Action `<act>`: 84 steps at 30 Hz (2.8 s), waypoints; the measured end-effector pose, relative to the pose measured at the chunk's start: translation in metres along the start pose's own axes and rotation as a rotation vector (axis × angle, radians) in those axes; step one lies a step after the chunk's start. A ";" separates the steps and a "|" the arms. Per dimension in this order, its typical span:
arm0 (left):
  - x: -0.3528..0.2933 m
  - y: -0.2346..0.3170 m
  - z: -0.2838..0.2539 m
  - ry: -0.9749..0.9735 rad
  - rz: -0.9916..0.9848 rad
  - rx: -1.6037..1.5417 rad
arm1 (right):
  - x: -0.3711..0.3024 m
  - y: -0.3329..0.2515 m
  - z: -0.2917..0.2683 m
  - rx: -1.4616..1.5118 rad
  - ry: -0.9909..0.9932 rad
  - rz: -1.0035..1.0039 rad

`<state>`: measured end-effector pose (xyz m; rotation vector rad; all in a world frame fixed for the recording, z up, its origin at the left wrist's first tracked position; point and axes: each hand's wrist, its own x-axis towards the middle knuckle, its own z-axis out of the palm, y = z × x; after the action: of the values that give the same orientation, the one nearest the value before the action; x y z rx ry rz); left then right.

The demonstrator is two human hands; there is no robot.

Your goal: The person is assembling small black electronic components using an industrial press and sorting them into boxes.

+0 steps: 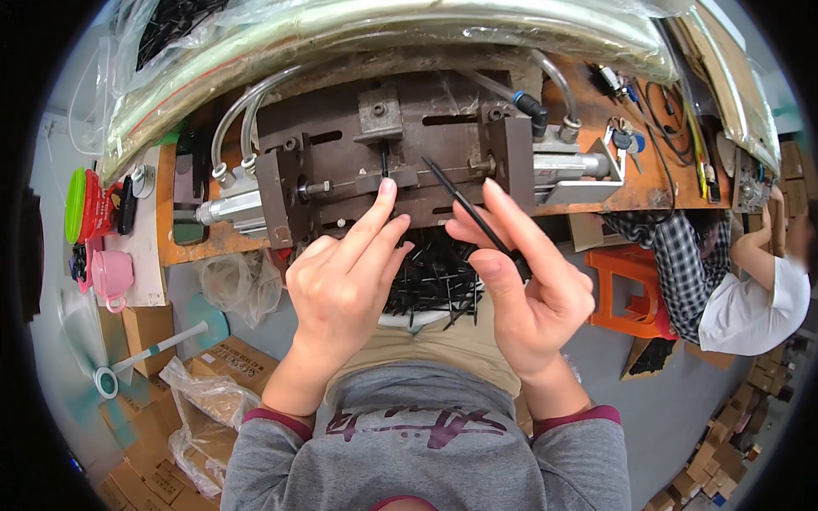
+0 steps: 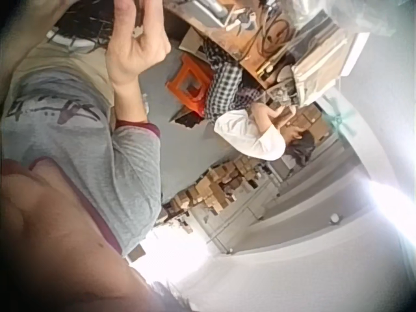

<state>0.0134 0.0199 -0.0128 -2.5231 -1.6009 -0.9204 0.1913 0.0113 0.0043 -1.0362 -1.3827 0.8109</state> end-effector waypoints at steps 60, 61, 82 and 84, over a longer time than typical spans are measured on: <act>0.004 0.003 -0.007 -0.076 -0.034 -0.160 | 0.253 -0.040 0.003 -1.453 -0.489 -0.498; 0.004 0.003 -0.008 -0.077 -0.032 -0.157 | 0.255 -0.040 0.000 -1.407 -0.479 -0.505; -0.009 0.009 -0.032 0.039 0.051 -0.454 | 0.216 -0.058 -0.022 -0.223 -0.236 -0.020; -0.002 0.013 -0.037 0.198 -0.014 -0.473 | 0.176 -0.059 -0.007 0.017 -0.420 0.165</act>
<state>0.0059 0.0003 0.0204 -2.5797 -1.4828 -1.6643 0.2017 0.1513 0.1256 -1.0123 -1.6511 1.2117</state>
